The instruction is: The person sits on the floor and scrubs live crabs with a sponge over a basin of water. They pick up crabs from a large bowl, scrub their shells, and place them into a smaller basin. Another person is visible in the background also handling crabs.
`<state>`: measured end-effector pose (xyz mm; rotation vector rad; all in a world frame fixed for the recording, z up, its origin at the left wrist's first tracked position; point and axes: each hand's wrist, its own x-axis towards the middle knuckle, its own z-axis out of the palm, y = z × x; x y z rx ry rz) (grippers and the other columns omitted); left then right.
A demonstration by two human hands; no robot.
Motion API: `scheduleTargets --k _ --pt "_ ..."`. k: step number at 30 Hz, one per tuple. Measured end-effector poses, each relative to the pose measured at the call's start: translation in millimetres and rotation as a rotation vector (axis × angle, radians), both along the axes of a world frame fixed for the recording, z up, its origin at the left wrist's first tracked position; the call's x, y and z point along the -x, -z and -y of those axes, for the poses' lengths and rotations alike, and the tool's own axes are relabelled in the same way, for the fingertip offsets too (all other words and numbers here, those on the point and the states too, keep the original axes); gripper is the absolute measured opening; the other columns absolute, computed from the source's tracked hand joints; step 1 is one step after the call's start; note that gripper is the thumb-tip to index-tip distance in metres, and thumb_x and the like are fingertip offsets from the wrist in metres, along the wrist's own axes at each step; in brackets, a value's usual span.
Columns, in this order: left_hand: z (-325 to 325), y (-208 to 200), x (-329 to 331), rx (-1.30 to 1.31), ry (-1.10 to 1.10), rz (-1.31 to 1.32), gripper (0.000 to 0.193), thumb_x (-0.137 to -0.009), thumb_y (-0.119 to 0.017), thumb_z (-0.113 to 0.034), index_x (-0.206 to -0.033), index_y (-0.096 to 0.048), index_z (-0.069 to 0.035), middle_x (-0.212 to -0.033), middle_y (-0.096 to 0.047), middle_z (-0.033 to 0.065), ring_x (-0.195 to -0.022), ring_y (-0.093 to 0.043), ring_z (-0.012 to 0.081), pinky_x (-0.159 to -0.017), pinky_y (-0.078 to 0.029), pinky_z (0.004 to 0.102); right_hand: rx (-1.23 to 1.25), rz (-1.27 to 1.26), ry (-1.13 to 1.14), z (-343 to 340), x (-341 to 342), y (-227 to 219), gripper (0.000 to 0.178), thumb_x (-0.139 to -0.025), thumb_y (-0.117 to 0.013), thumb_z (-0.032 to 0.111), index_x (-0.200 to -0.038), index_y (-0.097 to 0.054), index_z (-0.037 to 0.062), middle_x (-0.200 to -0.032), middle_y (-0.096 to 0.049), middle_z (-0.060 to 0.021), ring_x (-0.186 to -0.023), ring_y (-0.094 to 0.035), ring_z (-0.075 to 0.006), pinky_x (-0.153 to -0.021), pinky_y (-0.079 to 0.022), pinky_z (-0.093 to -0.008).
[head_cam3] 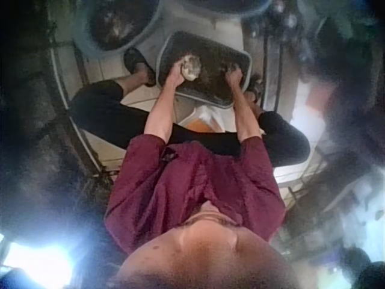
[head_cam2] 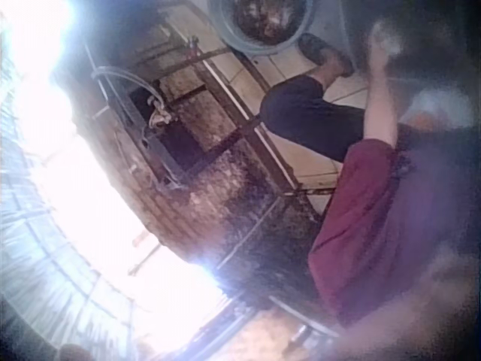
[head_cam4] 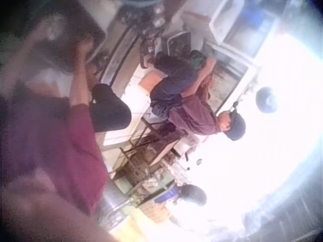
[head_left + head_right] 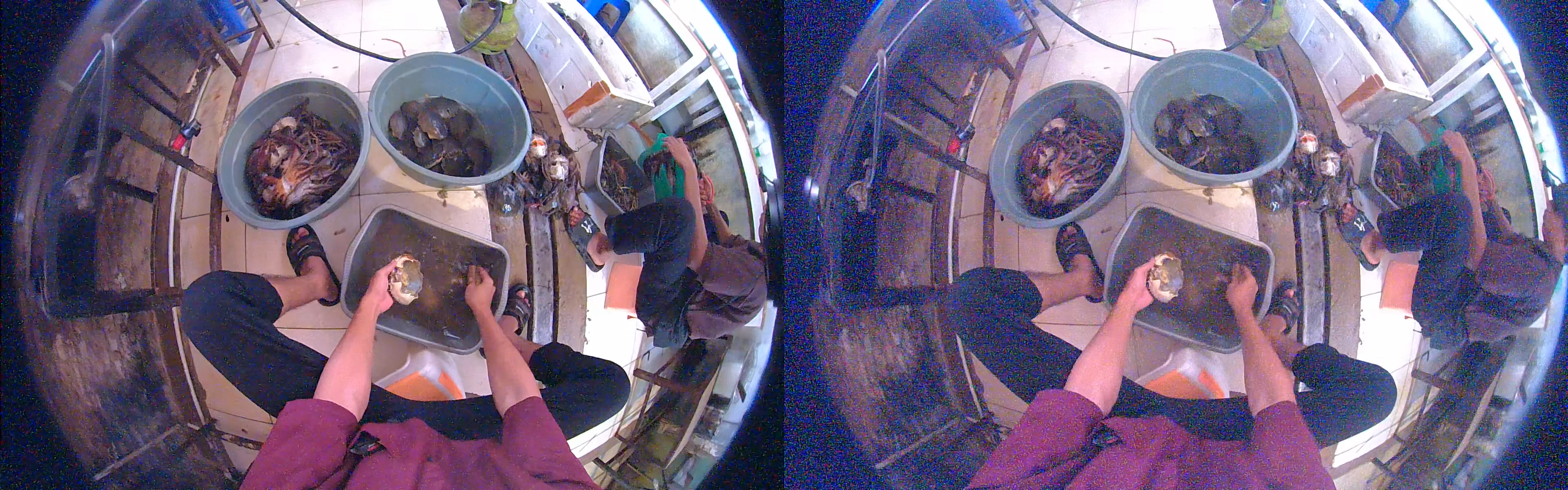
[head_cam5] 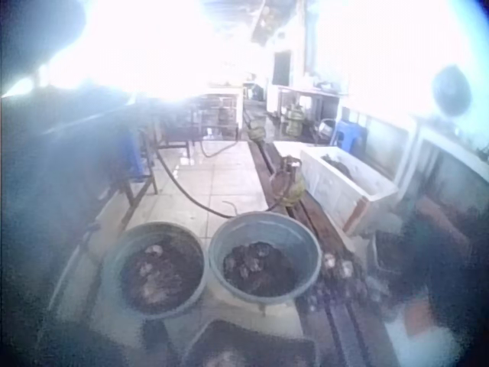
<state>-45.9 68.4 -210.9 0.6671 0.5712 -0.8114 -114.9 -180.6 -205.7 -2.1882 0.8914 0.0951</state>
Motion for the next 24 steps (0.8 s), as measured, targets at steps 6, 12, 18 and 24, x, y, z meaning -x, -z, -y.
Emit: scheduleTargets --k 6,12,18,24 --pt "2 -8 1 -0.153 -0.003 0.083 0.045 -0.1 -0.049 -0.034 -0.137 -0.042 -0.01 -0.131 -0.054 0.0074 -0.121 -0.053 0.0229 -0.102 -0.043 0.0419 -0.764 0.099 -0.176 -35 -33 -48 0.037 -0.089 -0.066 0.008 -0.124 -0.062 0.001 -0.105 -0.07 -0.012 -0.093 -0.065 -0.0129 -0.083 -0.052 -0.0321" --pt "4 -46 -3 0.052 0.068 0.238 0.048 -0.092 -0.063 -0.02 -0.134 -0.044 -0.009 -0.13 -0.055 0.0061 -0.119 -0.055 0.0236 -0.099 -0.046 0.0414 -0.21 0.475 -0.446 -43 -60 -110 0.037 -0.087 -0.063 0.003 -0.124 -0.062 0.0014 -0.113 -0.069 -0.0154 -0.1 -0.066 -0.0228 -0.088 -0.051 -0.0341" --pt "24 -92 -16 -0.454 0.311 0.698 0.068 -0.083 -0.076 -0.01 -0.14 -0.039 -0.008 -0.127 -0.055 0.0055 -0.111 -0.056 0.016 -0.094 -0.048 0.0323 -0.081 0.509 -0.456 -22 -82 -140 0.038 -0.086 -0.062 0.003 -0.124 -0.061 0.0024 -0.114 -0.067 -0.0193 -0.101 -0.067 -0.032 -0.087 -0.051 -0.0378" --pt "34 -121 -19 -0.469 0.243 0.729 0.048 -0.085 -0.076 -0.017 -0.126 -0.056 -0.005 -0.108 -0.063 0.0016 -0.094 -0.059 0.0103 -0.085 -0.049 0.0266 -0.192 0.397 -0.47 -14 -74 -148 0.04 -0.086 -0.064 0.002 -0.126 -0.062 0.0039 -0.116 -0.067 -0.018 -0.104 -0.065 -0.0238 -0.091 -0.048 -0.0327"
